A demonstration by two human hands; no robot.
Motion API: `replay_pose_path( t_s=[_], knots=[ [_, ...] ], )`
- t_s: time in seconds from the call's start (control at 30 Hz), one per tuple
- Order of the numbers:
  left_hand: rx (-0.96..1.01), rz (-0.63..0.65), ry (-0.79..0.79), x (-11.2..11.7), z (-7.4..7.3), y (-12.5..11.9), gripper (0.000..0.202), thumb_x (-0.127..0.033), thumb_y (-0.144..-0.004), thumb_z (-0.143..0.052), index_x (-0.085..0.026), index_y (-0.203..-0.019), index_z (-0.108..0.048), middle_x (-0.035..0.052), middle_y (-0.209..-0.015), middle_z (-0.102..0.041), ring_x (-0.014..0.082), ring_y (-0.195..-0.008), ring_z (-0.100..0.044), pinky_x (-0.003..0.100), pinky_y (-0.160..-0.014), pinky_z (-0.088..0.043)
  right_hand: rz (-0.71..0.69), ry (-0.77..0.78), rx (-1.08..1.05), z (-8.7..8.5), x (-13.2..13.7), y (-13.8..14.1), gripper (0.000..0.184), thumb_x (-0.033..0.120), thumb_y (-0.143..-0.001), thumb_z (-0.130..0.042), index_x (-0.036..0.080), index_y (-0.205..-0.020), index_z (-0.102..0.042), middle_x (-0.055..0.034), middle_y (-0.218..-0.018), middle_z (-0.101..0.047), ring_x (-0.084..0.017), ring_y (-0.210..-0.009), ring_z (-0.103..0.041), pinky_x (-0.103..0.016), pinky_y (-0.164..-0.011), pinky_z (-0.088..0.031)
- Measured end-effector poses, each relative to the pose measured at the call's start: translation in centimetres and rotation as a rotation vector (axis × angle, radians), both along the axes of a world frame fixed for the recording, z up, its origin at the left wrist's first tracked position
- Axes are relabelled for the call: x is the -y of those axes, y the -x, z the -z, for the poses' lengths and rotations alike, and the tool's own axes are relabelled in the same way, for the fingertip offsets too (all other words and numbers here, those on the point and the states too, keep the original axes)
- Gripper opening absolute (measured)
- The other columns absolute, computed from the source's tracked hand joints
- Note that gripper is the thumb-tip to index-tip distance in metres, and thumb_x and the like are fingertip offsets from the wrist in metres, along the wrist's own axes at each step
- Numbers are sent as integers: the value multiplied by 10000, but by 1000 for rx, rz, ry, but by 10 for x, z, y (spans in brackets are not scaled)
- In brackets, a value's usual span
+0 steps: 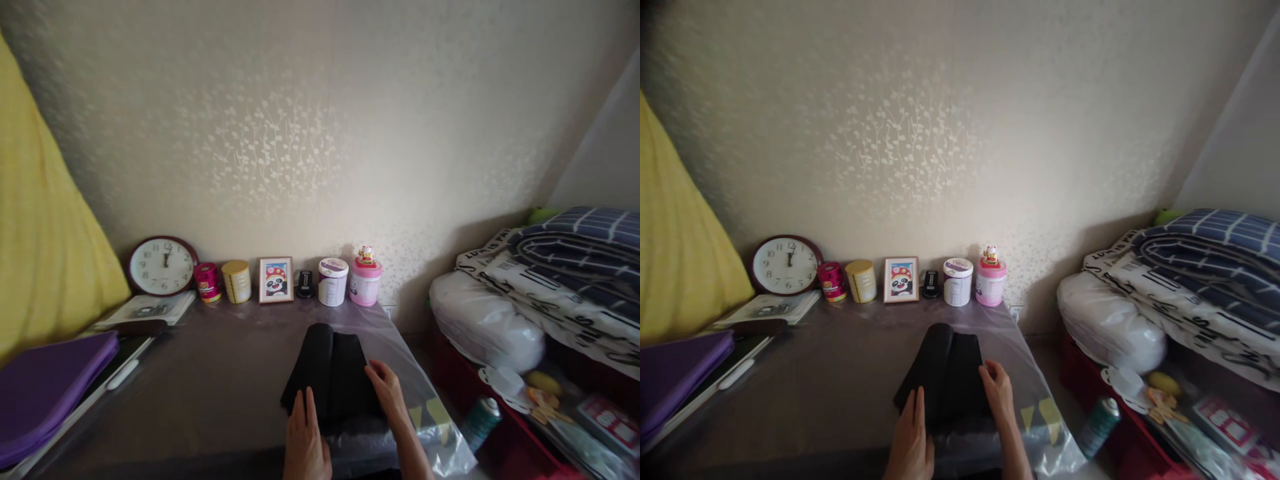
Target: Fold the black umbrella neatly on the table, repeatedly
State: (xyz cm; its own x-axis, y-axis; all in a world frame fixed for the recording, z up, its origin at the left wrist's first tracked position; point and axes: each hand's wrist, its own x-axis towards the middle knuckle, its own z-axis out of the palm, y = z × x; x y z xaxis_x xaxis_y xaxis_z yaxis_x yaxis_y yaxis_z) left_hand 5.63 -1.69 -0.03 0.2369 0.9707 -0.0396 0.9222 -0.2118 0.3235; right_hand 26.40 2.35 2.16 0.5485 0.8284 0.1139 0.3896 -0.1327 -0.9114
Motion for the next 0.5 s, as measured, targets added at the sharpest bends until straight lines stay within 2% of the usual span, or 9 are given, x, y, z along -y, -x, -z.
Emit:
replay_pose_path(
  t_s=[0.17,0.37,0.5],
  knots=[
    [-2,12,3,0,3,0,810,-52,-675,-416,-25,-1377,-12,192,-1472,-80,249,-1344,-161,321,-1069,-179,-40,74,133,-7,-15,-2,406,490,-693,-472,176,-840,-683,-84,-835,-696,-246,-826,-624,-320,-748,-439],
    [77,5,13,-3,7,1,828,-49,-653,-429,-20,-1377,-28,201,-1468,-81,260,-1342,-166,332,-1061,-199,-148,64,56,-15,-31,-2,401,509,-634,-510,155,-663,-697,-75,-665,-682,-249,-707,-613,-302,-618,-431],
    [98,-1,25,-4,7,0,842,-44,-635,-434,-22,-1376,-35,204,-1466,-84,266,-1336,-186,334,-1057,-206,-196,-12,-43,-23,-33,2,446,525,-641,-524,135,-753,-709,-57,-687,-685,-222,-688,-608,-272,-577,-437]
  ],
)
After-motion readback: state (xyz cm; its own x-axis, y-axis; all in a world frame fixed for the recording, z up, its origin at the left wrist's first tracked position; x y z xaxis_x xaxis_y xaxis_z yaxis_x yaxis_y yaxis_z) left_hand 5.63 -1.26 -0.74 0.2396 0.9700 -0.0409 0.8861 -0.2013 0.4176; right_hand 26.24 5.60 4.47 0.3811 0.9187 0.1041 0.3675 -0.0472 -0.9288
